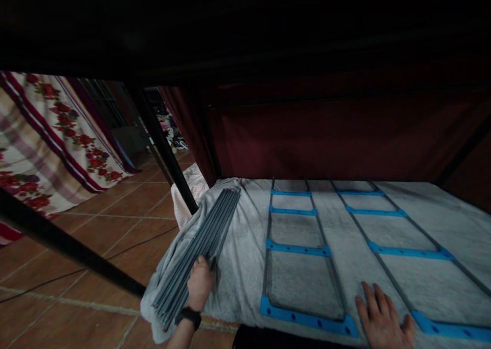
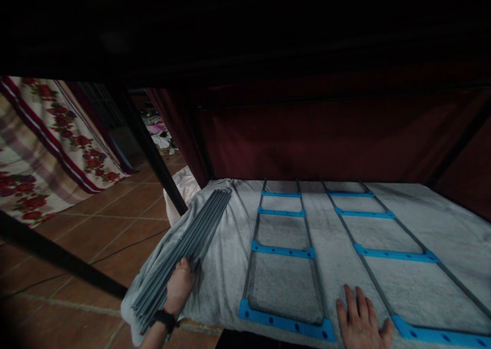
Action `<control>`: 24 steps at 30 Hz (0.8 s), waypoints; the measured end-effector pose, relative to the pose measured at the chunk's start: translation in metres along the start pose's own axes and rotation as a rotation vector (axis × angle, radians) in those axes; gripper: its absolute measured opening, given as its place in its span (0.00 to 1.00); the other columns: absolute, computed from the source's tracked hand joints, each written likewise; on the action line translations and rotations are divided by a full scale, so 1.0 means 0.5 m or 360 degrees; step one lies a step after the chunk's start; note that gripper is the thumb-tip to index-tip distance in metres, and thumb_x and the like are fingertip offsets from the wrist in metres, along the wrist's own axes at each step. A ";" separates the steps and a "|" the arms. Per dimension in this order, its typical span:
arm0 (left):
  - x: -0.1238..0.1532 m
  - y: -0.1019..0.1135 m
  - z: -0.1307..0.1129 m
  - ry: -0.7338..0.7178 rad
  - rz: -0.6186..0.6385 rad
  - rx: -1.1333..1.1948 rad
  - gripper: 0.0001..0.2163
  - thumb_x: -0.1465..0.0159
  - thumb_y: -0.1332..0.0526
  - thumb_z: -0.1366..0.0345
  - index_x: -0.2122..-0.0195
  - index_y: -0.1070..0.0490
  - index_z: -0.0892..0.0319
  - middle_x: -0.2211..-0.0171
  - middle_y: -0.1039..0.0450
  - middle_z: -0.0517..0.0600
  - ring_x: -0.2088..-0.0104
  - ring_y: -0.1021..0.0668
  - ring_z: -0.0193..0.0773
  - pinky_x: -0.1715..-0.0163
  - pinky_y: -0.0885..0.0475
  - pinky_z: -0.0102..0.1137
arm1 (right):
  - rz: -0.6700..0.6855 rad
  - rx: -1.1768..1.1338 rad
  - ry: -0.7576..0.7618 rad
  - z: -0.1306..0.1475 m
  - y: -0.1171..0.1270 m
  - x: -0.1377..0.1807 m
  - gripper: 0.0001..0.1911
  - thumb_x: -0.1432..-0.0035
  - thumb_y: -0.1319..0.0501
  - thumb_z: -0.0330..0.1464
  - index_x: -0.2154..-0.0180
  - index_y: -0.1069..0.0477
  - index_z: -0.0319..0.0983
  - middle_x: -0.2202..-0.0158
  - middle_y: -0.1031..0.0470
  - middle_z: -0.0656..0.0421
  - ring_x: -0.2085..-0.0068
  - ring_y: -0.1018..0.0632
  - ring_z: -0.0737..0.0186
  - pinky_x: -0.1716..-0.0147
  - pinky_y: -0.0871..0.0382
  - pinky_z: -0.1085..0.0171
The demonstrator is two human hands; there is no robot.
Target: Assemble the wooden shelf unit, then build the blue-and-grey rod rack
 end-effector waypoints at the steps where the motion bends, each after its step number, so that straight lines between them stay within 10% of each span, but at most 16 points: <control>1: 0.000 0.003 0.005 0.0064 0.0016 0.0107 0.16 0.35 0.53 0.77 0.50 0.32 0.68 0.54 0.24 0.64 0.53 0.20 0.45 0.56 0.29 0.33 | 0.0018 0.0004 -0.0018 -0.002 -0.002 -0.001 0.25 0.43 0.49 0.39 0.47 0.25 0.47 0.37 0.34 0.47 0.37 0.37 0.32 0.44 0.54 0.24; 15: 0.057 -0.079 -0.048 0.0021 0.0094 0.1417 0.16 0.42 0.43 0.48 0.67 0.31 0.56 0.70 0.23 0.52 0.63 0.20 0.46 0.62 0.27 0.35 | 0.0004 0.0229 -0.0093 0.003 -0.024 -0.001 0.28 0.35 0.59 0.34 0.47 0.25 0.43 0.33 0.38 0.51 0.33 0.39 0.39 0.40 0.56 0.28; 24: 0.150 -0.041 -0.212 0.0088 0.1018 0.2104 0.33 0.59 0.34 0.33 0.66 0.31 0.59 0.84 0.43 0.38 0.85 0.43 0.25 0.84 0.51 0.24 | -0.0196 -0.0306 -0.0417 -0.015 0.010 -0.036 0.29 0.36 0.55 0.44 0.43 0.29 0.41 0.37 0.33 0.46 0.35 0.36 0.38 0.38 0.58 0.29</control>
Point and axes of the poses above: each hand's wrist, its own x-axis away from the middle knuckle, its own y-axis out of the back of the hand, z = x × y, the point moved 6 cm from there along -x, towards the middle knuckle
